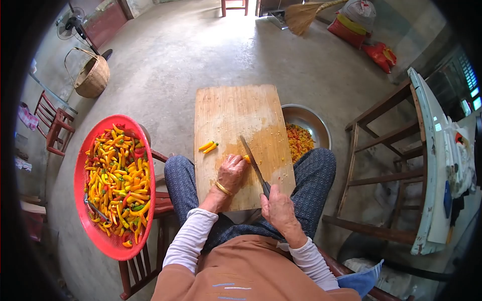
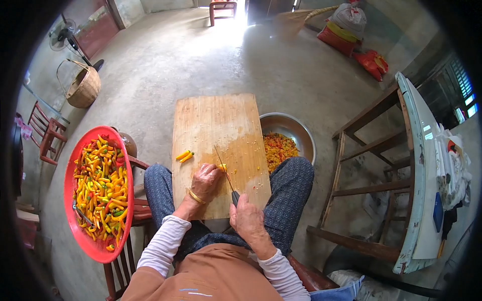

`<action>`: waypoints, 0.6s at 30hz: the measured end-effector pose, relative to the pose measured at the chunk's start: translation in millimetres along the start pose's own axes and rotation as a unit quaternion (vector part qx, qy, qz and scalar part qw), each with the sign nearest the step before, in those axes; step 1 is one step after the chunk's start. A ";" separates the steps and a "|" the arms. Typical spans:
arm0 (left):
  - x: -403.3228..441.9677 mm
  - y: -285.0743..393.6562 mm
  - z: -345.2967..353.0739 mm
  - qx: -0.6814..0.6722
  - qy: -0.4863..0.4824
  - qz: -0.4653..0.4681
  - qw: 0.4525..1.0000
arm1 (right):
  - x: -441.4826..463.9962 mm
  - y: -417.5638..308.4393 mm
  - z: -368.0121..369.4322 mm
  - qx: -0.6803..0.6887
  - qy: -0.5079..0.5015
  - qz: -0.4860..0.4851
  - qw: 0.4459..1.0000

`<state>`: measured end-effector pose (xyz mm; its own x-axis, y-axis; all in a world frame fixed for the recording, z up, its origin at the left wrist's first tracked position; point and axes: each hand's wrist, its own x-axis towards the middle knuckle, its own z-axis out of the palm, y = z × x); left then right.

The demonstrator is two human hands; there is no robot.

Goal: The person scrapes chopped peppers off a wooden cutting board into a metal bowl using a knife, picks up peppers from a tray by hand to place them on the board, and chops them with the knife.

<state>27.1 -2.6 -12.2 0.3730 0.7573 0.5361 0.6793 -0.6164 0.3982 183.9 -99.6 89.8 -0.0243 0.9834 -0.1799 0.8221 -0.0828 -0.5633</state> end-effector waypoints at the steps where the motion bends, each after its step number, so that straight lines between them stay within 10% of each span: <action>1: -0.7 -0.8 0.2 -0.001 -0.003 0.001 1.000 | -0.1 1.6 4.7 -0.010 0.003 0.000 1.000; 18: -1.4 9.0 -1.4 -0.009 -0.032 -0.037 0.999 | 43.3 -10.2 30.7 -0.005 -0.015 0.022 1.000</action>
<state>31.7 -9.5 -8.3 0.3634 0.8125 0.4559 0.6952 -0.5622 0.4478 157.1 -61.1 63.0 -0.0043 0.9736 -0.2284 0.8279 -0.1247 -0.5469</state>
